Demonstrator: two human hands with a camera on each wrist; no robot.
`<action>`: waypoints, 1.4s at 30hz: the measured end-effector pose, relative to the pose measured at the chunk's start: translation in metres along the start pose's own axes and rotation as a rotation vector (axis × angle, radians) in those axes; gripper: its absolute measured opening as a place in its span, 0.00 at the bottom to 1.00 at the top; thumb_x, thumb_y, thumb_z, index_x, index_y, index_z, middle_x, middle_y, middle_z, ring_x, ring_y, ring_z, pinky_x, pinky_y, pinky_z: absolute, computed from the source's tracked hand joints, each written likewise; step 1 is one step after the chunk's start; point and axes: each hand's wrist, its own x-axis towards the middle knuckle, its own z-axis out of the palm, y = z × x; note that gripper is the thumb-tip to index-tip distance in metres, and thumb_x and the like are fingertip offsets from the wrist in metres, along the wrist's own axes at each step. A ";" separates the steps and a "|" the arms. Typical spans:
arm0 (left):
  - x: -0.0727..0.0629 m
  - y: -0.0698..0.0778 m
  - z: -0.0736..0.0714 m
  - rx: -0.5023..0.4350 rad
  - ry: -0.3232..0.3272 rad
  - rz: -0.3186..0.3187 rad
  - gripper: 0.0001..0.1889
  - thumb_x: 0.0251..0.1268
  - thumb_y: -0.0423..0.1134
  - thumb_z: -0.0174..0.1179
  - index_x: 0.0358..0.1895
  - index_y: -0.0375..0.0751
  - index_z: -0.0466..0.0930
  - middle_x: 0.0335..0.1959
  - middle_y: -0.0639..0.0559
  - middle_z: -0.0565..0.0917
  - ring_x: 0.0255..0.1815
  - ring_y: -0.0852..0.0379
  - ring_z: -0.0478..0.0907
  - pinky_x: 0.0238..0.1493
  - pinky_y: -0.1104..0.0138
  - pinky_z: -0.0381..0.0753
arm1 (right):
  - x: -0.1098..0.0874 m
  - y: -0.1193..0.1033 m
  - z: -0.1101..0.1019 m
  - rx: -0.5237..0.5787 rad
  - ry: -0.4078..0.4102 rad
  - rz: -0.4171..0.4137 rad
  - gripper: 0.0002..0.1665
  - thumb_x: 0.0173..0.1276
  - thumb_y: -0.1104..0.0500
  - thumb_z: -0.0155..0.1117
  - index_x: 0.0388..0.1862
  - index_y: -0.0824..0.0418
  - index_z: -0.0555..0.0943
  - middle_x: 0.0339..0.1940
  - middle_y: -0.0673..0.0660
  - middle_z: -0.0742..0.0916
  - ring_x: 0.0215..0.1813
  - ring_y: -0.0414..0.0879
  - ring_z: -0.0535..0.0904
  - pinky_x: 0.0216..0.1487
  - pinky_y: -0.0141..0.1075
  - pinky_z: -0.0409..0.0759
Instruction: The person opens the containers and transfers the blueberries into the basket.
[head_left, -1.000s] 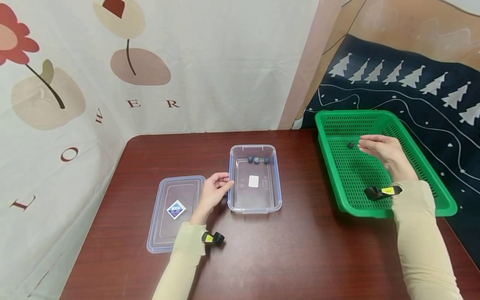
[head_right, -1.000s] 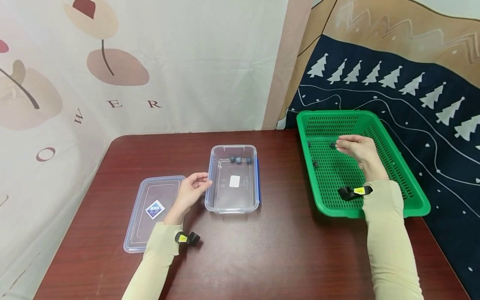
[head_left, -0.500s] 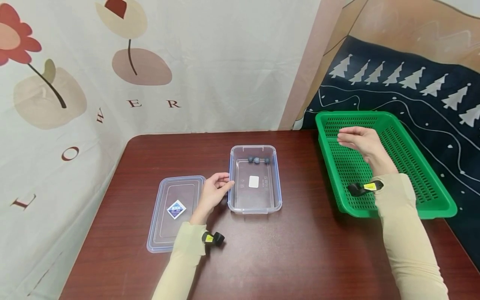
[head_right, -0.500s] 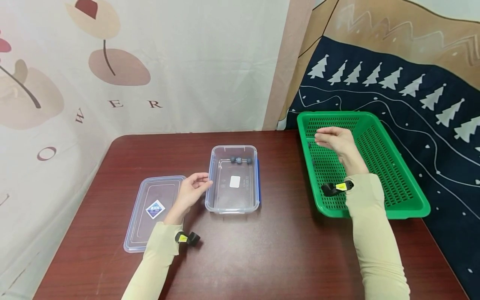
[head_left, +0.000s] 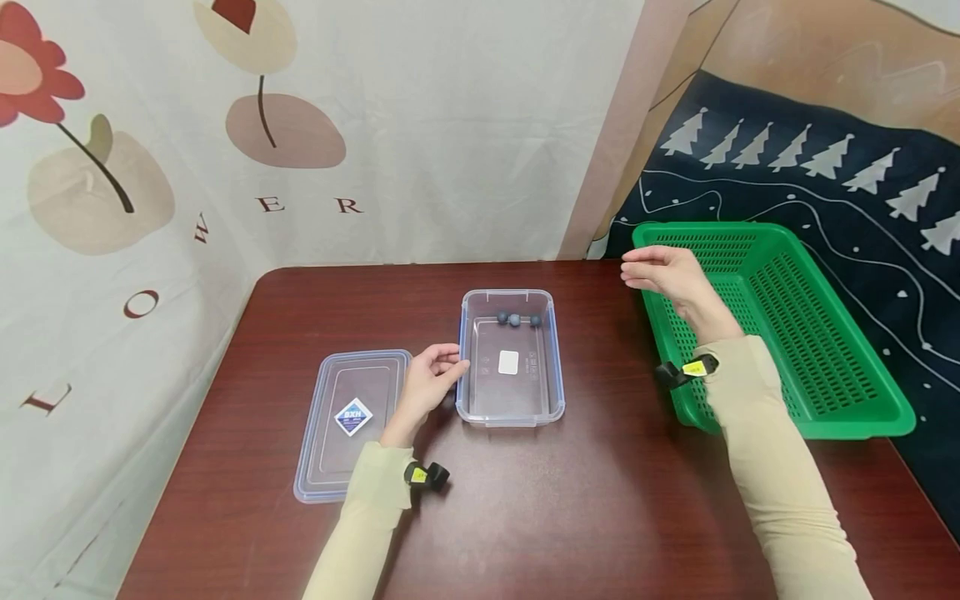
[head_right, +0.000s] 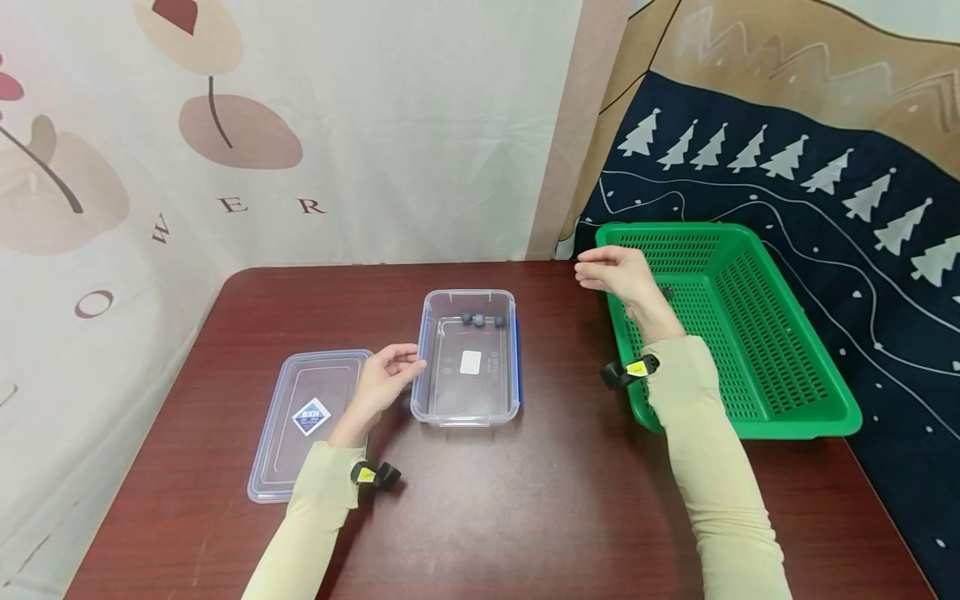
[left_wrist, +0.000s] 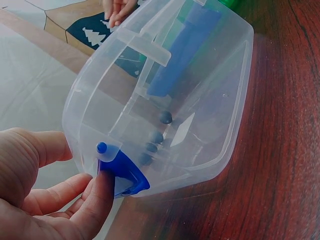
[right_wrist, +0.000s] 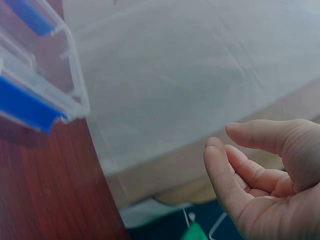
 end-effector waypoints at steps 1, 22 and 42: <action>0.000 0.000 0.000 -0.003 -0.001 -0.001 0.15 0.56 0.22 0.60 0.46 0.16 0.73 0.38 0.25 0.78 0.32 0.56 0.77 0.31 0.79 0.72 | 0.001 0.000 0.004 -0.021 -0.008 -0.001 0.11 0.63 0.67 0.62 0.44 0.70 0.79 0.31 0.51 0.85 0.34 0.41 0.84 0.39 0.31 0.80; 0.001 -0.001 0.000 -0.019 -0.005 -0.008 0.15 0.56 0.22 0.60 0.47 0.17 0.73 0.39 0.25 0.78 0.32 0.56 0.77 0.30 0.79 0.72 | 0.016 0.007 0.094 -0.207 -0.131 0.048 0.21 0.65 0.63 0.63 0.53 0.74 0.75 0.44 0.65 0.84 0.43 0.51 0.83 0.48 0.38 0.78; 0.000 0.000 -0.001 -0.017 -0.006 -0.025 0.16 0.56 0.22 0.60 0.47 0.17 0.73 0.39 0.25 0.78 0.32 0.56 0.77 0.31 0.79 0.72 | 0.032 0.047 0.155 -0.148 -0.142 0.133 0.15 0.65 0.67 0.60 0.48 0.75 0.77 0.49 0.72 0.82 0.53 0.62 0.77 0.55 0.46 0.74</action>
